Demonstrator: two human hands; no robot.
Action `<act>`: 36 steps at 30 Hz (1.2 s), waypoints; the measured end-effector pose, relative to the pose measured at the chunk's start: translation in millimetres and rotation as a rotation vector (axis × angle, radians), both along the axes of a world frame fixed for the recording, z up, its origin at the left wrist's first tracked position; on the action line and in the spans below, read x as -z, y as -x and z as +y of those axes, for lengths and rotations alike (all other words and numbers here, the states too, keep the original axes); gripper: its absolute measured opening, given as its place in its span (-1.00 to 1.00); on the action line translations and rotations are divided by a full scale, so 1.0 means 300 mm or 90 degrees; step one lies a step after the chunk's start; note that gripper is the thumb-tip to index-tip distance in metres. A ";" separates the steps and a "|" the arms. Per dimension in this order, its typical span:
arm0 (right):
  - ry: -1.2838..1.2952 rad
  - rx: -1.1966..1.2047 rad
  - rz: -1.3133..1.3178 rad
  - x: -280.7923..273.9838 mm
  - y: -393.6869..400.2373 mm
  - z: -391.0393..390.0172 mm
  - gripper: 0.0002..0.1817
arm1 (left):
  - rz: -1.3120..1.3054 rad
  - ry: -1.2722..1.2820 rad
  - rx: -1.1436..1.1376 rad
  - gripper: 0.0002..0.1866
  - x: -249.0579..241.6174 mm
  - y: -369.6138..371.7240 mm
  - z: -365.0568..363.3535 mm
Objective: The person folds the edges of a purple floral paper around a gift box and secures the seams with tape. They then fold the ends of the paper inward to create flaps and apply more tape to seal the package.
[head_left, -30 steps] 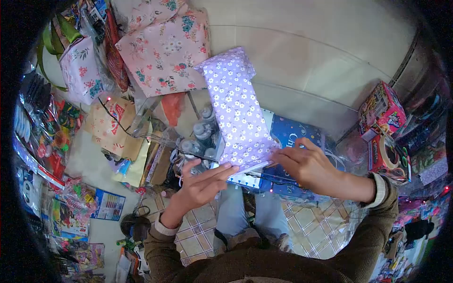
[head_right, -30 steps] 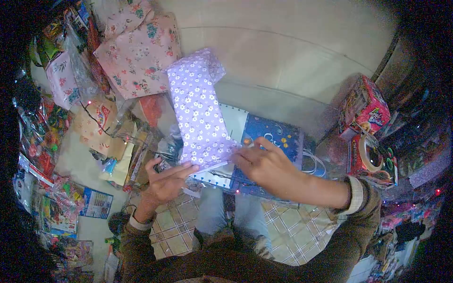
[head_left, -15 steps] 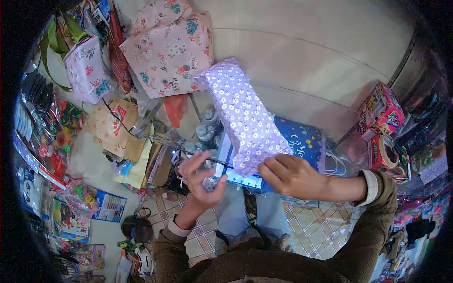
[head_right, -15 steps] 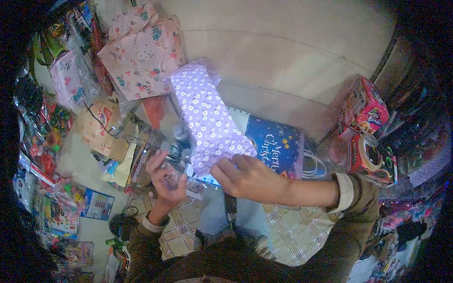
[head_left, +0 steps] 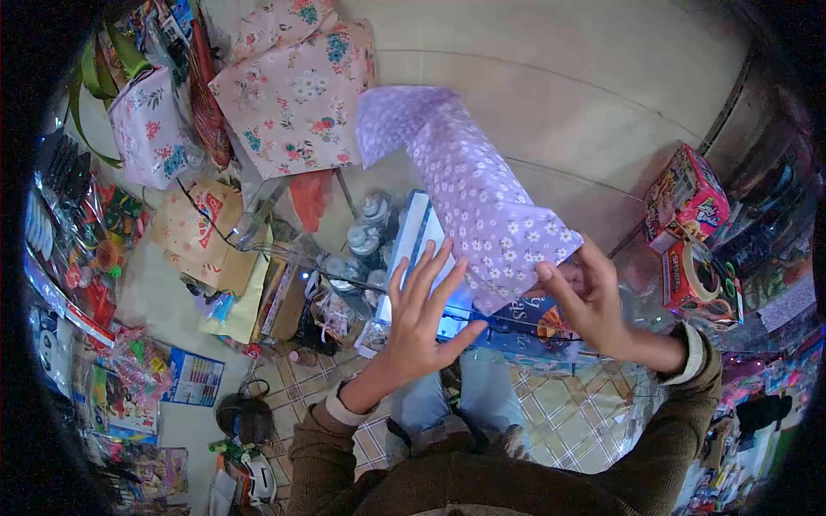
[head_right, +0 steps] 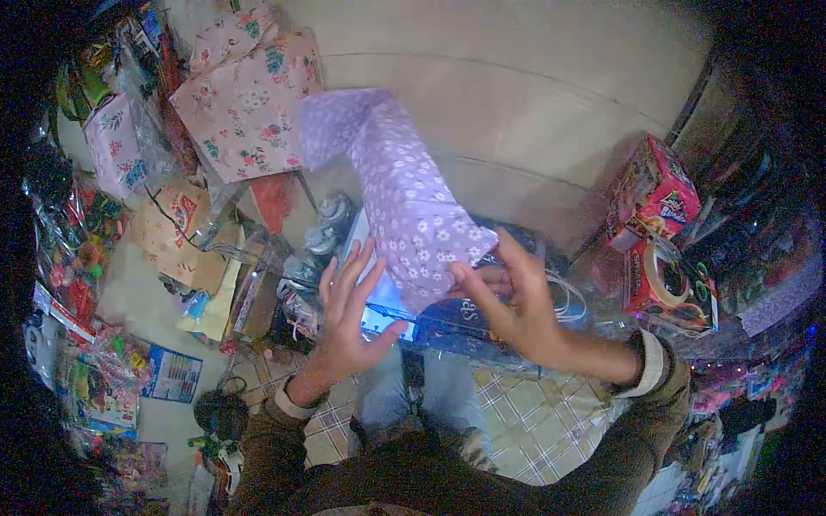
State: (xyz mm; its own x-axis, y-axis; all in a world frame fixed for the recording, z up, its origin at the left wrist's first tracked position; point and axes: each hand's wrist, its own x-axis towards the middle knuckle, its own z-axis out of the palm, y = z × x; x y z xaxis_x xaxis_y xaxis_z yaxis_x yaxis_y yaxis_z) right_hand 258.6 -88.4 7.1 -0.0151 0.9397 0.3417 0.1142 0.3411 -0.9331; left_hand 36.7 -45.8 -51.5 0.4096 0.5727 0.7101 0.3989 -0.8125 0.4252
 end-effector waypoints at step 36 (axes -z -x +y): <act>-0.504 -0.046 -0.833 -0.001 -0.048 -0.022 -0.69 | 0.135 -0.305 -0.022 -0.66 -0.005 0.057 0.029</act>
